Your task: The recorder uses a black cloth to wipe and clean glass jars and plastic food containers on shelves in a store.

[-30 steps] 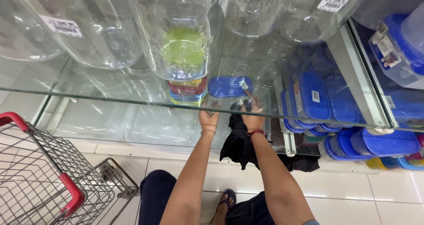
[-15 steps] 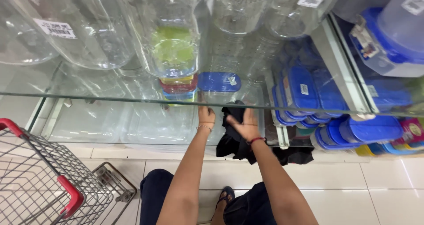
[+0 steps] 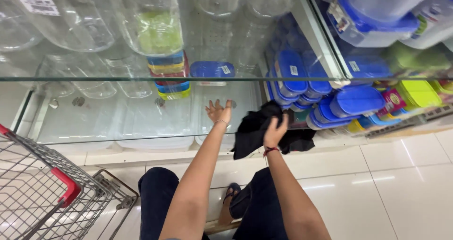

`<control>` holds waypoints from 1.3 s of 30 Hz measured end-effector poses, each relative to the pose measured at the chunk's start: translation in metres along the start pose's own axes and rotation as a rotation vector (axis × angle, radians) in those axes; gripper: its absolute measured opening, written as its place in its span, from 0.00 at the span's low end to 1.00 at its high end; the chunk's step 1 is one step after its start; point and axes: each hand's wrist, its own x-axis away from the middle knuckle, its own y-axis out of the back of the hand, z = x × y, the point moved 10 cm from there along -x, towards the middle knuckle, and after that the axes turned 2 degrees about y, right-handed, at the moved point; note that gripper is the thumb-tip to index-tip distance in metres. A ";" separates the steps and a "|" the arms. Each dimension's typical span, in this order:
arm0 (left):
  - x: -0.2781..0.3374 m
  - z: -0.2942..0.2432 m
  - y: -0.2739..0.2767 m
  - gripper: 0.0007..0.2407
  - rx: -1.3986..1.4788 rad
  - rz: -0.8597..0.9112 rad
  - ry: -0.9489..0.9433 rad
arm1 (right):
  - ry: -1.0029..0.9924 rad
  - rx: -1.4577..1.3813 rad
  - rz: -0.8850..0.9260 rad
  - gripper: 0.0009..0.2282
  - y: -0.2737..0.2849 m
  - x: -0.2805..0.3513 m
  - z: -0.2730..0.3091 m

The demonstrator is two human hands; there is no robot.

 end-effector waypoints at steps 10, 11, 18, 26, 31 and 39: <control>0.059 -0.184 -0.138 0.34 0.356 0.319 -0.273 | -0.110 -0.053 0.019 0.30 0.067 -0.117 0.069; 0.052 -0.180 -0.152 0.34 0.371 0.274 -0.270 | -0.082 0.051 0.048 0.29 0.065 -0.120 0.072; 0.085 -0.183 -0.099 0.28 0.116 0.168 -0.062 | -0.095 0.063 0.217 0.29 0.045 -0.112 0.084; 0.023 -0.163 -0.139 0.25 0.152 0.093 -0.106 | -0.164 -0.073 0.348 0.31 0.027 -0.090 0.121; 0.014 -0.172 -0.104 0.25 0.640 0.003 -0.252 | -0.032 0.018 0.323 0.28 0.019 -0.083 0.128; 0.042 -0.093 -0.015 0.23 0.794 0.162 0.037 | 0.074 -0.032 0.365 0.23 0.000 -0.062 0.107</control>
